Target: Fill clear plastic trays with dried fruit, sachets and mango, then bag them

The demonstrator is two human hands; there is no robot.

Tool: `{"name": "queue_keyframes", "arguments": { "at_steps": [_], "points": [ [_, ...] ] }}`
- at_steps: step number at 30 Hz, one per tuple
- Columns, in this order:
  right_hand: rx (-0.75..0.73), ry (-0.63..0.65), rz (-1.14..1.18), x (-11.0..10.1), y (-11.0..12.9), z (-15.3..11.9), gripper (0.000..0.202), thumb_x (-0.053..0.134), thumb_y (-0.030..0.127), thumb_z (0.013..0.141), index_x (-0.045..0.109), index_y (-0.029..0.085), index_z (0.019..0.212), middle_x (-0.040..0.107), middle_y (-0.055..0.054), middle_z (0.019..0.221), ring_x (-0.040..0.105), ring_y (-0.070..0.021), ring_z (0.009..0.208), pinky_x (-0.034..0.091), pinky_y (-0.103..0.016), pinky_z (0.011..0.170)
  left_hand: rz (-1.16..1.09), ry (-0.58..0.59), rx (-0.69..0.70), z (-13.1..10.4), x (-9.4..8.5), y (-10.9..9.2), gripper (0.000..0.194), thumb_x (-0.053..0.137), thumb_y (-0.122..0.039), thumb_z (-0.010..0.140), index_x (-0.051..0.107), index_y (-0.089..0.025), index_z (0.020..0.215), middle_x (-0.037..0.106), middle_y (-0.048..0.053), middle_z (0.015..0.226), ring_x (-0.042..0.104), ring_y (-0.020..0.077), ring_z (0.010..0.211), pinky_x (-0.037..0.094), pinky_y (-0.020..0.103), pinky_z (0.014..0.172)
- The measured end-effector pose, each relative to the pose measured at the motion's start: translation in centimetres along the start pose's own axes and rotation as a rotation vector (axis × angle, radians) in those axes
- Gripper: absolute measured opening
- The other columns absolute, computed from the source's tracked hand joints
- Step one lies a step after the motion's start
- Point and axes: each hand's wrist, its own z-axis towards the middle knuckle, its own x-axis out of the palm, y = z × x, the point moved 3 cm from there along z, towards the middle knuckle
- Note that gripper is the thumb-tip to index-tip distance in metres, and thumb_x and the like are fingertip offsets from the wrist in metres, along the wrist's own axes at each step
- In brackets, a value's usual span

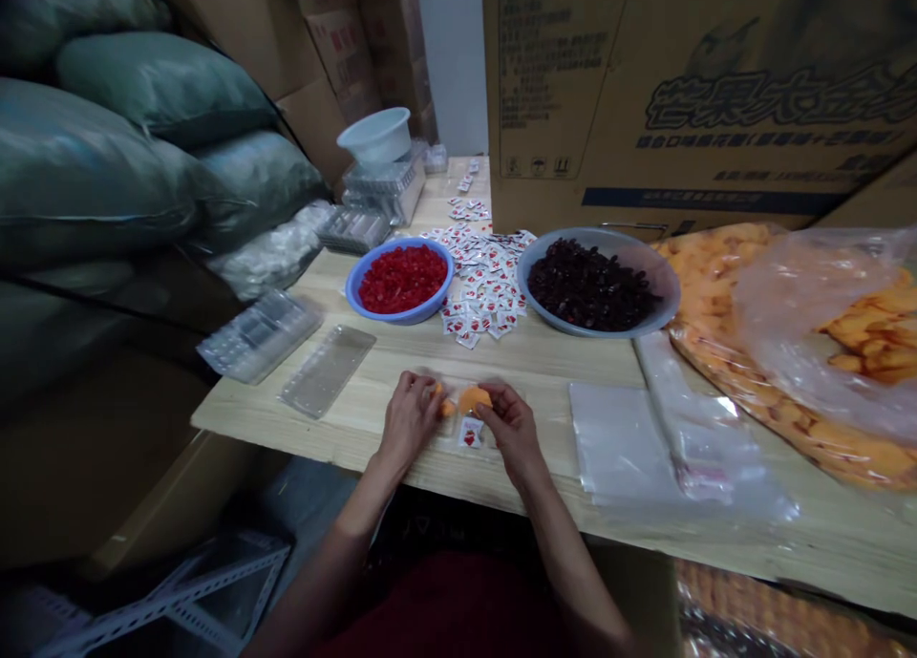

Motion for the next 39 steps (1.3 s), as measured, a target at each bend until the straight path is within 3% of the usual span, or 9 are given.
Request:
{"name": "queue_keyframes", "arguments": {
  "at_steps": [6, 11, 17, 22, 26, 29, 33, 36, 39],
  "points": [
    [0.015, -0.031, -0.032, 0.2, 0.3, -0.5, 0.032, 0.083, 0.036, 0.072, 0.071, 0.023, 0.098, 0.074, -0.002, 0.097, 0.067, -0.0168, 0.091, 0.053, -0.029, 0.084, 0.124, 0.241, 0.165, 0.5, -1.3, 0.0, 0.045, 0.077, -0.035, 0.078, 0.058, -0.021, 0.117, 0.056, 0.008, 0.114, 0.05, 0.0276, 0.109, 0.044, 0.042, 0.096],
    [0.004, -0.023, -0.061, 0.4, 0.7, -1.0, 0.031, 0.083, 0.037, 0.072, 0.072, 0.023, 0.098, 0.074, -0.003, 0.1, 0.066, -0.0167, 0.09, 0.053, -0.029, 0.084, 0.113, 0.238, 0.207, 0.1, -1.6, 0.2, 0.068, 0.08, -0.03, 0.075, 0.046, -0.021, 0.133, 0.053, 0.011, 0.127, 0.049, 0.0277, 0.115, 0.043, 0.042, 0.095],
    [-0.023, -0.036, -0.093, 0.3, 0.5, -1.5, 0.032, 0.083, 0.038, 0.071, 0.072, 0.023, 0.097, 0.074, -0.002, 0.096, 0.066, -0.0173, 0.087, 0.053, -0.03, 0.082, 0.157, 0.156, 0.179, -0.5, -0.2, 0.1, 0.024, 0.066, -0.027, 0.086, 0.06, -0.02, 0.108, 0.058, 0.01, 0.111, 0.052, 0.0284, 0.106, 0.045, 0.043, 0.089],
    [-0.086, -0.015, -0.188, 0.9, -0.8, -0.4, 0.029, 0.082, 0.037, 0.07, 0.072, 0.022, 0.092, 0.073, -0.003, 0.091, 0.066, -0.0185, 0.082, 0.053, -0.032, 0.077, -0.366, 0.02, 0.028, -0.9, -1.1, 0.1, 0.026, 0.05, -0.033, 0.097, 0.061, -0.021, 0.116, 0.062, 0.009, 0.11, 0.059, 0.0225, 0.1, 0.049, 0.037, 0.088],
    [-0.224, 0.091, -0.344, 3.2, -1.4, 1.5, 0.015, 0.071, 0.031, 0.077, 0.07, 0.023, 0.089, 0.071, -0.003, 0.092, 0.066, -0.0195, 0.085, 0.052, -0.034, 0.081, -0.797, 0.256, -0.202, -0.4, -1.9, 1.0, 0.037, 0.049, -0.049, 0.095, 0.063, -0.018, 0.109, 0.067, 0.006, 0.094, 0.064, 0.0167, 0.076, 0.049, 0.027, 0.064],
    [-0.358, 0.21, -0.483, 4.8, -1.5, 2.3, 0.013, 0.06, 0.021, 0.08, 0.069, 0.022, 0.089, 0.069, -0.004, 0.093, 0.064, -0.0208, 0.092, 0.049, -0.037, 0.088, -0.905, 0.304, -0.288, 0.0, -2.3, 1.9, 0.04, 0.067, -0.045, 0.083, 0.062, -0.016, 0.111, 0.067, 0.006, 0.097, 0.064, 0.0154, 0.077, 0.051, 0.025, 0.065],
    [-0.439, 0.25, -0.663, 4.8, -1.8, 2.1, 0.026, 0.055, 0.013, 0.079, 0.067, 0.023, 0.099, 0.069, -0.006, 0.102, 0.062, -0.0231, 0.099, 0.049, -0.04, 0.091, -0.815, 0.177, -0.276, -0.5, -2.0, 3.1, 0.039, 0.071, -0.03, 0.078, 0.059, -0.018, 0.113, 0.065, 0.004, 0.096, 0.063, 0.0138, 0.081, 0.053, 0.027, 0.076],
    [-0.478, 0.3, -0.814, 4.3, -2.3, 1.5, 0.03, 0.053, 0.01, 0.082, 0.066, 0.023, 0.105, 0.067, -0.009, 0.108, 0.061, -0.0244, 0.104, 0.049, -0.041, 0.092, -0.603, 0.111, -0.171, -1.3, -1.5, 3.1, 0.031, 0.064, -0.02, 0.081, 0.059, -0.02, 0.112, 0.065, 0.004, 0.099, 0.061, 0.014, 0.08, 0.053, 0.029, 0.076],
    [-0.545, 0.335, -0.932, 4.2, -2.5, 0.9, 0.03, 0.051, 0.008, 0.085, 0.066, 0.022, 0.105, 0.065, -0.011, 0.112, 0.06, -0.0253, 0.108, 0.049, -0.041, 0.094, -0.349, 0.09, -0.026, -1.9, -1.6, 2.2, 0.032, 0.058, -0.011, 0.083, 0.06, -0.021, 0.113, 0.065, 0.006, 0.107, 0.06, 0.0185, 0.093, 0.051, 0.034, 0.085]
  ]
}}
